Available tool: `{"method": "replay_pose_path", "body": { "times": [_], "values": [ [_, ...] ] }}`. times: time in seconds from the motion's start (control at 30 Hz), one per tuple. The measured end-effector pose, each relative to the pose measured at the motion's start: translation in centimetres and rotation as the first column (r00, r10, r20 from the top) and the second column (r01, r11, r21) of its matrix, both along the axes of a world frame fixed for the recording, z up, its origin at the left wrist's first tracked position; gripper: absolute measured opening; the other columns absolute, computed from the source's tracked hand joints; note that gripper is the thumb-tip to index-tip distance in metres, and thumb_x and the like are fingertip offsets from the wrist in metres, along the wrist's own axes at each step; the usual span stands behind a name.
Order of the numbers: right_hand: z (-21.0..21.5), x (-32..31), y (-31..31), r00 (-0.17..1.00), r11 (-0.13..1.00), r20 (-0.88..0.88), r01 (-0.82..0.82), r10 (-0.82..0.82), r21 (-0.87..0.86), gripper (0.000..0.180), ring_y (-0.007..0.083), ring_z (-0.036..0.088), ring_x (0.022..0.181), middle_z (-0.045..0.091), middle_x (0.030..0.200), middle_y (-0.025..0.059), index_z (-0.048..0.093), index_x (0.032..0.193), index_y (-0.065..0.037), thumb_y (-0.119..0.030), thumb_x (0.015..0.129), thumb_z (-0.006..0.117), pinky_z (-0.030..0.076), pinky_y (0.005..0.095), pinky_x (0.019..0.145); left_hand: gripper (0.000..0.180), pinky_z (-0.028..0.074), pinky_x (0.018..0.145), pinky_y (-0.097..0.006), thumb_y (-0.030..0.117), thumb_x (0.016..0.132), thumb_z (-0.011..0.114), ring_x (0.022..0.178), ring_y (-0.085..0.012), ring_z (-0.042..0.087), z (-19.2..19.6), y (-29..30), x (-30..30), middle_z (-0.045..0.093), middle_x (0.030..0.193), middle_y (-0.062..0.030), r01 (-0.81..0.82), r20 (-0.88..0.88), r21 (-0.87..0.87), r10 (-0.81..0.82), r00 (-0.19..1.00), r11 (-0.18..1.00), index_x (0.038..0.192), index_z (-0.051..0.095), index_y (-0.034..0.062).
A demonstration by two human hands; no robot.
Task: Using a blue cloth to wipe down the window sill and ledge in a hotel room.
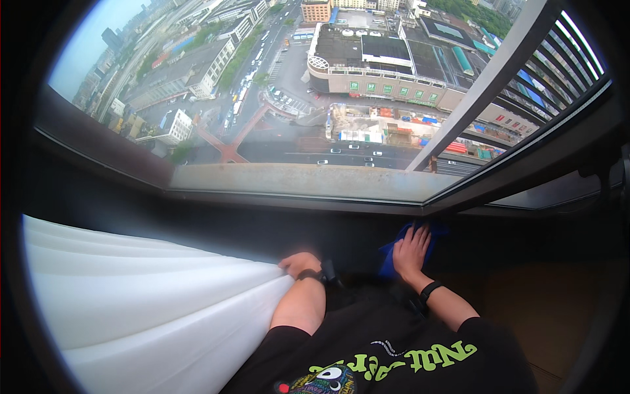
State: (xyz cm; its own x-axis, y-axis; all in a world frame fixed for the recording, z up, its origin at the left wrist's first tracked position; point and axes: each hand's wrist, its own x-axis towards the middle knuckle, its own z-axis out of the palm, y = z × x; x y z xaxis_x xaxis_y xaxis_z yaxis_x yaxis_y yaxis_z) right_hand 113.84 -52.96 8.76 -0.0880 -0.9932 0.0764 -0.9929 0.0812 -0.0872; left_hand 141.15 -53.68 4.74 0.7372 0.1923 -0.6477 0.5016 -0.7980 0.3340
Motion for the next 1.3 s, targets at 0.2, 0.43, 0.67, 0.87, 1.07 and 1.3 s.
{"method": "replay_pose_path", "body": {
  "times": [0.2, 0.43, 0.67, 0.87, 1.07, 1.3],
  "values": [
    [1.0, 2.5, 0.2, 0.951, 0.949, 0.037, -0.310, 0.308, 0.055, 0.069, 0.0466, 0.029, 0.136, 0.029, 0.144, 0.0377, 0.036, 0.141, 0.007, -0.028, 0.083, 0.050, 0.022, 0.0532, 0.112, 0.052, 0.051, 0.094, -0.039, 0.029, 0.102, 0.024, 0.105, -0.0383, 0.063, -0.4, -0.4, -0.1, 0.062, 0.118, -0.0244, -0.034, 0.027, 0.010, 0.034, 0.999, 0.999, 0.141, 0.022, -0.0071],
    [2.0, 4.6, -0.4, 0.784, 0.806, 0.201, -0.589, 0.588, -0.060, 0.064, 0.0393, 0.050, 0.118, 0.033, 0.145, 0.0327, 0.048, 0.139, -0.007, -0.027, 0.079, 0.057, 0.032, 0.0488, 0.107, 0.058, 0.048, 0.094, -0.042, 0.039, 0.101, 0.019, 0.101, -0.0419, 0.062, 0.6, -0.2, -0.2, 0.063, 0.111, -0.0276, -0.138, 0.153, 0.011, 0.135, 0.979, 0.990, 0.117, 0.047, -0.0088],
    [2.2, -2.9, -1.0, 0.650, 0.686, 0.284, -0.727, 0.705, -0.038, 0.057, 0.0365, 0.051, 0.123, 0.043, 0.145, 0.0198, 0.056, 0.132, -0.016, -0.020, 0.076, 0.060, 0.036, 0.0499, 0.107, 0.073, 0.046, 0.095, -0.043, 0.045, 0.101, 0.017, 0.098, -0.0432, 0.062, 4.4, -1.3, -1.5, 0.065, 0.105, -0.0289, -0.276, 0.167, -0.063, 0.283, 0.945, 0.959, 0.099, 0.062, -0.0124],
    [2.5, -12.0, 0.7, 0.866, 0.880, 0.212, -0.472, 0.453, 0.049, 0.057, 0.0391, 0.046, 0.125, 0.042, 0.143, 0.0216, 0.051, 0.135, -0.010, -0.015, 0.079, 0.056, 0.030, 0.0507, 0.111, 0.069, 0.050, 0.090, -0.042, 0.043, 0.102, 0.019, 0.092, -0.0410, 0.065, 0.7, -0.2, -0.6, 0.067, 0.099, -0.0269, -0.175, 0.235, 0.089, 0.150, 0.961, 0.981, 0.100, 0.061, -0.0114],
    [-0.6, -14.8, 2.9, 0.960, 0.960, 0.075, 0.273, -0.269, -0.054, 0.052, 0.0358, 0.024, 0.142, 0.032, 0.150, 0.0222, 0.044, 0.135, 0.003, -0.015, 0.087, 0.050, 0.017, 0.0463, 0.118, 0.077, 0.044, 0.097, -0.043, 0.047, 0.100, 0.018, 0.096, -0.0441, 0.062, 2.5, -2.1, -0.9, 0.066, 0.100, -0.0294, -0.284, 0.278, 0.001, 0.272, 0.921, 0.959, 0.090, 0.066, -0.0125],
    [-1.0, -14.0, 2.4, 0.950, 0.950, -0.049, 0.308, -0.310, -0.046, 0.055, 0.0392, 0.020, 0.143, 0.024, 0.152, 0.0277, 0.037, 0.140, 0.004, -0.017, 0.090, 0.045, 0.015, 0.0477, 0.118, 0.080, 0.043, 0.099, -0.043, 0.049, 0.100, 0.018, 0.097, -0.0450, 0.062, 2.8, -1.4, -1.4, 0.066, 0.099, -0.0301, -0.291, 0.304, 0.007, 0.275, 0.912, 0.957, 0.086, 0.067, -0.0128]
  ]
}}
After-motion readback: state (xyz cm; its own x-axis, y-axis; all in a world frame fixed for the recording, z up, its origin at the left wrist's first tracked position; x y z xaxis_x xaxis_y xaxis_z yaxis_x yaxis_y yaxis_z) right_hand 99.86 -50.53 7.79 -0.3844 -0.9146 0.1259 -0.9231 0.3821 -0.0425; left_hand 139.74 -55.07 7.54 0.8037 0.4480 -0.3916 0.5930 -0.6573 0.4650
